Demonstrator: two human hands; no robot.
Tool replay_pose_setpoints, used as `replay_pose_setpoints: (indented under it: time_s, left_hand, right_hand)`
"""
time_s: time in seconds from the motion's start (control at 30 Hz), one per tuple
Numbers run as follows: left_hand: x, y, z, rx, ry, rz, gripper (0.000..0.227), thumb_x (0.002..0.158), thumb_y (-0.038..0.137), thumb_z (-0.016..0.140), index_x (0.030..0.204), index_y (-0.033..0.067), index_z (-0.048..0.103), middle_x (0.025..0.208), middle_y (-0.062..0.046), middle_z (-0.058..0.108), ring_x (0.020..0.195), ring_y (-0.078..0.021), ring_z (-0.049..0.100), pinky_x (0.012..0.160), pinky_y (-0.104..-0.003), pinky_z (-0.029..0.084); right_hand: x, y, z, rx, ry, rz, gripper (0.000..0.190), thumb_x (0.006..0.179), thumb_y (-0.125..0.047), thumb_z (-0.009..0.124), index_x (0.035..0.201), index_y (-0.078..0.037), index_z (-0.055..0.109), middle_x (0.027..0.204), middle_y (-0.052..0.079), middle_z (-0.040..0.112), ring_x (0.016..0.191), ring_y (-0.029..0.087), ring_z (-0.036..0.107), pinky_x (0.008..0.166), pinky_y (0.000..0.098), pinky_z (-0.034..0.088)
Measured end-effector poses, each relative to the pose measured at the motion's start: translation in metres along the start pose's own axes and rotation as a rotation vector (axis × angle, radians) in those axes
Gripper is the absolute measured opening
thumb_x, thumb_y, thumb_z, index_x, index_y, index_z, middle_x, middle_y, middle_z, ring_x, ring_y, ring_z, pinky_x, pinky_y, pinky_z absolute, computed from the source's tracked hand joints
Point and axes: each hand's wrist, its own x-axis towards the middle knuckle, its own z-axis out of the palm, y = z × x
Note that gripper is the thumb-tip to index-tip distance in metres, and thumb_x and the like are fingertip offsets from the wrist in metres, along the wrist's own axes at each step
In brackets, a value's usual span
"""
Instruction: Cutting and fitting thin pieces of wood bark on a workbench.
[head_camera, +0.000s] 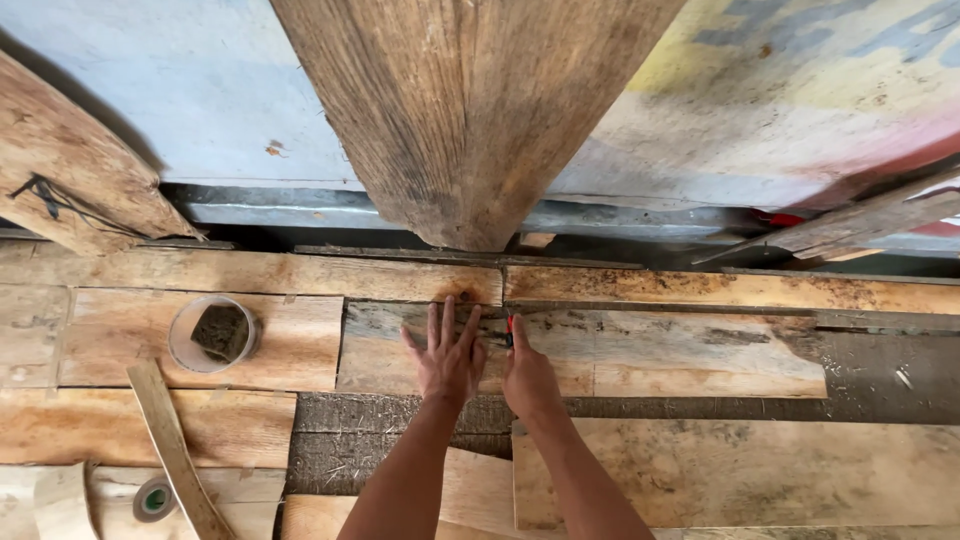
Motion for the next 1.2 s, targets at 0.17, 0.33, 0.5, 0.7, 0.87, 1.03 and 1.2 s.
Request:
replay_pose_setpoints:
  time_s: [0.17, 0.33, 0.5, 0.7, 0.87, 1.03, 1.2]
  left_hand:
    - [-0.002, 0.001, 0.002, -0.006, 0.019, -0.01, 0.064, 0.106, 0.052, 0.022, 0.165, 0.0414, 0.0, 0.174, -0.004, -0.013, 0.159, -0.0299, -0.009, 0.115, -0.08, -0.006]
    - [-0.001, 0.001, 0.005, -0.016, 0.055, -0.009, 0.064, 0.105, 0.05, 0.025, 0.165, 0.0408, 0.004, 0.174, -0.004, -0.01, 0.16, -0.03, -0.007, 0.115, -0.08, -0.005]
    - [-0.001, 0.0, 0.011, -0.041, 0.076, -0.017, 0.063, 0.106, 0.05, 0.024, 0.166, 0.0416, 0.005, 0.175, -0.004, -0.008, 0.161, -0.0302, -0.006, 0.116, -0.079, -0.005]
    - [0.002, -0.001, 0.008, -0.018, 0.045, 0.001, 0.063, 0.106, 0.051, 0.02, 0.165, 0.0417, 0.002, 0.174, -0.003, -0.012, 0.159, -0.0301, -0.008, 0.115, -0.08, -0.004]
    - [0.002, -0.001, 0.004, -0.038, 0.017, 0.003, 0.062, 0.107, 0.051, 0.021, 0.165, 0.0413, 0.002, 0.174, -0.003, -0.014, 0.159, -0.0301, -0.008, 0.115, -0.08, -0.004]
    - [0.004, 0.0, 0.007, -0.043, 0.104, -0.014, 0.065, 0.105, 0.05, 0.03, 0.165, 0.0407, 0.008, 0.174, -0.003, -0.009, 0.16, -0.0299, -0.005, 0.116, -0.079, -0.005]
    - [0.003, 0.0, 0.015, -0.044, 0.151, 0.0, 0.065, 0.104, 0.047, 0.032, 0.164, 0.0399, 0.011, 0.174, -0.005, -0.007, 0.159, -0.0307, -0.004, 0.113, -0.081, -0.006]
  right_hand:
    - [0.002, 0.001, 0.004, 0.002, 0.018, -0.013, 0.07, 0.108, -0.022, 0.044, 0.167, -0.012, 0.007, 0.062, 0.006, 0.063, 0.043, 0.016, 0.051, 0.041, 0.0342, 0.045]
    - [-0.002, -0.008, -0.001, 0.008, 0.018, 0.028, 0.069, 0.108, -0.022, 0.044, 0.167, -0.014, 0.008, 0.068, 0.01, 0.067, 0.048, 0.021, 0.058, 0.045, 0.0399, 0.047]
    - [0.005, -0.004, 0.003, -0.03, 0.013, 0.018, 0.072, 0.107, -0.02, 0.045, 0.166, -0.012, 0.005, 0.072, 0.013, 0.069, 0.052, 0.022, 0.063, 0.047, 0.0415, 0.051]
    - [0.004, -0.002, 0.006, 0.014, 0.039, 0.005, 0.073, 0.106, -0.019, 0.048, 0.166, -0.011, 0.007, 0.072, 0.014, 0.07, 0.051, 0.022, 0.063, 0.045, 0.0391, 0.05]
    - [0.004, -0.023, -0.011, -0.057, -0.055, 0.079, 0.076, 0.104, -0.016, 0.051, 0.167, -0.012, 0.007, 0.075, 0.013, 0.07, 0.053, 0.023, 0.064, 0.046, 0.0388, 0.053]
    - [0.01, -0.024, -0.015, -0.108, -0.081, 0.083, 0.082, 0.1, -0.012, 0.056, 0.167, -0.016, 0.008, 0.082, 0.015, 0.072, 0.059, 0.027, 0.066, 0.051, 0.0437, 0.053]
    - [-0.012, -0.031, -0.017, -0.075, -0.071, 0.074, 0.079, 0.102, -0.013, 0.057, 0.167, -0.015, 0.012, 0.085, 0.02, 0.073, 0.066, 0.032, 0.07, 0.057, 0.0454, 0.057]
